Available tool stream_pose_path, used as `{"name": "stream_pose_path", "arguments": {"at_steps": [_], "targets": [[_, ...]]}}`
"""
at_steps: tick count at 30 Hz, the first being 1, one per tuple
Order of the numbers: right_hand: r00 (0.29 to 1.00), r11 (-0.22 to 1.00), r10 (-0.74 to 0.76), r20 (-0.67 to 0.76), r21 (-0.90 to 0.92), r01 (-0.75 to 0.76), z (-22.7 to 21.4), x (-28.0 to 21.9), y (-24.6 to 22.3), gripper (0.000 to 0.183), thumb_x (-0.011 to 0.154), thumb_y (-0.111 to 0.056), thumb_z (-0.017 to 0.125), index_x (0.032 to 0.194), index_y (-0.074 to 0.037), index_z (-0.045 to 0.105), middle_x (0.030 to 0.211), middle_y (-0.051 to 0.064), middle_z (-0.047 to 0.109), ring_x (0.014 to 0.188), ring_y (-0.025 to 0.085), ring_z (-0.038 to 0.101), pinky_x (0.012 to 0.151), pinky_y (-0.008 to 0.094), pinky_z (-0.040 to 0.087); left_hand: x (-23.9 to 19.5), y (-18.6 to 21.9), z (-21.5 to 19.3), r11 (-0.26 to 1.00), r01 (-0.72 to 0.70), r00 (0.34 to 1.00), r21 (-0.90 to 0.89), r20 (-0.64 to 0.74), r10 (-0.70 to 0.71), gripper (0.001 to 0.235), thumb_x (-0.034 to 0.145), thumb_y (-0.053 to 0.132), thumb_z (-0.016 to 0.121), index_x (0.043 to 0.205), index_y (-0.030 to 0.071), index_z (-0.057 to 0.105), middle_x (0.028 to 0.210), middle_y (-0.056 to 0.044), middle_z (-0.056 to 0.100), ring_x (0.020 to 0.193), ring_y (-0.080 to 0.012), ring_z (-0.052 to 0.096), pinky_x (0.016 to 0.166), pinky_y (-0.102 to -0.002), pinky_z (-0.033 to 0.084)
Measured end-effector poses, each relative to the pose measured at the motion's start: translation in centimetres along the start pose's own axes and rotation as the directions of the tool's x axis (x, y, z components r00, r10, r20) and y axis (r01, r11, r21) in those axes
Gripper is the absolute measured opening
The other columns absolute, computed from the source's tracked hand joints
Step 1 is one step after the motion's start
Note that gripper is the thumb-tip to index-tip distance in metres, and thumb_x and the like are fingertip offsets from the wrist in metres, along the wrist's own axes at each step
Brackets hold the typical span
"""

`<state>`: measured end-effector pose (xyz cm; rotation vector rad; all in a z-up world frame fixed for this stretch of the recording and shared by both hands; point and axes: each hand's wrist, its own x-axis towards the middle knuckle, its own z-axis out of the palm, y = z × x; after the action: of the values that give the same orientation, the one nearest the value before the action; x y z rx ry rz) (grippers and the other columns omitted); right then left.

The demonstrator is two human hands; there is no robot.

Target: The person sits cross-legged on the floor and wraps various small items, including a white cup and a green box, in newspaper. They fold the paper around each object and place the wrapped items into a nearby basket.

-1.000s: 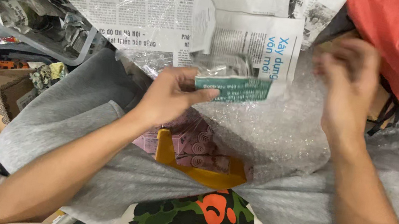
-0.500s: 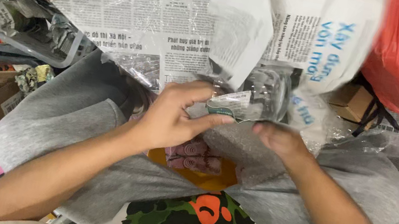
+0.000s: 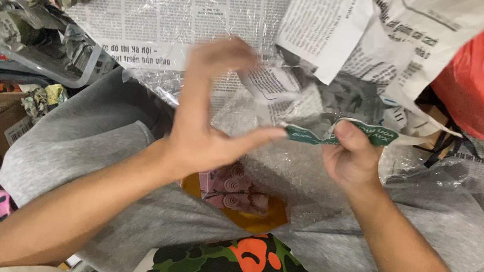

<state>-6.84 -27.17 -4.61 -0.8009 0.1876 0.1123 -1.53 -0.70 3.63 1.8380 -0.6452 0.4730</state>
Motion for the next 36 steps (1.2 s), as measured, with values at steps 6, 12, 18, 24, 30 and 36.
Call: {"name": "stream_pose_path", "arguments": {"at_steps": [6, 12, 18, 24, 30, 36], "targets": [[0.999, 0.999, -0.017, -0.031, 0.026, 0.018, -0.5, 0.1, -0.1, 0.032, 0.099, 0.0, 0.072, 0.129, -0.002, 0.063, 0.118, 0.008, 0.07, 0.114, 0.021, 0.069, 0.109, 0.04, 0.055, -1.1, -0.1, 0.8, 0.616, 0.645, 0.764, -0.452, 0.36, -0.535, 0.083, 0.077, 0.035, 0.092, 0.14, 0.004, 0.047, 0.136, -0.013, 0.061, 0.126, -0.0258, 0.063, 0.107, -0.045, 0.054], [0.995, 0.998, 0.066, -0.07, 0.005, -0.065, 1.4, 0.5, 0.6, 0.04, 0.094, -0.006, 0.073, 0.132, -0.003, 0.062, 0.122, 0.01, 0.072, 0.113, 0.023, 0.07, 0.104, 0.043, 0.056, -1.7, -0.9, 1.9, 0.995, 0.046, 0.908, -0.087, 0.418, -0.006, 0.054, 0.081, 0.024, 0.093, 0.123, 0.002, 0.068, 0.134, -0.011, 0.065, 0.133, -0.0273, 0.053, 0.112, -0.046, 0.05], [0.991, 0.997, 0.081, -0.105, 0.013, -0.08, 3.4, 0.8, -0.2, 0.046, 0.093, -0.015, 0.074, 0.135, -0.002, 0.059, 0.124, 0.009, 0.072, 0.115, 0.023, 0.07, 0.107, 0.043, 0.056, -2.4, -0.9, 1.8, 0.895, 0.373, 0.879, -0.243, 0.401, -0.257, 0.059, 0.083, 0.02, 0.086, 0.13, -0.001, 0.057, 0.13, -0.021, 0.056, 0.131, -0.0284, 0.054, 0.112, -0.044, 0.054], [0.994, 0.994, 0.101, -0.048, 0.041, -0.099, 2.7, 0.4, -0.8, 0.045, 0.096, -0.013, 0.071, 0.137, -0.001, 0.058, 0.128, 0.009, 0.07, 0.119, 0.023, 0.069, 0.109, 0.044, 0.055, -1.6, -3.7, 1.9, 0.519, 0.526, 0.811, -0.674, 0.214, -0.544, 0.065, 0.094, 0.016, 0.082, 0.142, 0.0, 0.042, 0.125, -0.014, 0.053, 0.121, -0.0268, 0.053, 0.111, -0.044, 0.041], [0.991, 0.991, 0.13, -0.002, 0.003, -0.13, 3.4, 0.7, 0.1, 0.042, 0.102, -0.014, 0.065, 0.14, 0.001, 0.056, 0.127, 0.013, 0.069, 0.119, 0.023, 0.068, 0.109, 0.042, 0.055, -1.9, -4.4, 3.3, -0.092, 0.795, 0.488, -0.599, 0.722, -0.491, 0.08, 0.086, 0.012, 0.077, 0.154, -0.005, 0.037, 0.151, -0.024, 0.049, 0.141, -0.0349, 0.047, 0.12, -0.051, 0.038], [0.992, 0.994, 0.083, -0.095, -0.063, -0.09, 5.3, 1.4, -1.1, 0.046, 0.103, -0.015, 0.063, 0.145, -0.002, 0.05, 0.131, 0.01, 0.066, 0.12, 0.021, 0.066, 0.107, 0.04, 0.055, -1.3, -3.3, 3.3, 0.001, 0.699, 0.658, -0.715, 0.644, -0.39, 0.086, 0.091, 0.02, 0.077, 0.163, 0.009, 0.031, 0.162, -0.016, 0.046, 0.153, -0.0262, 0.044, 0.132, -0.042, 0.033]]}}
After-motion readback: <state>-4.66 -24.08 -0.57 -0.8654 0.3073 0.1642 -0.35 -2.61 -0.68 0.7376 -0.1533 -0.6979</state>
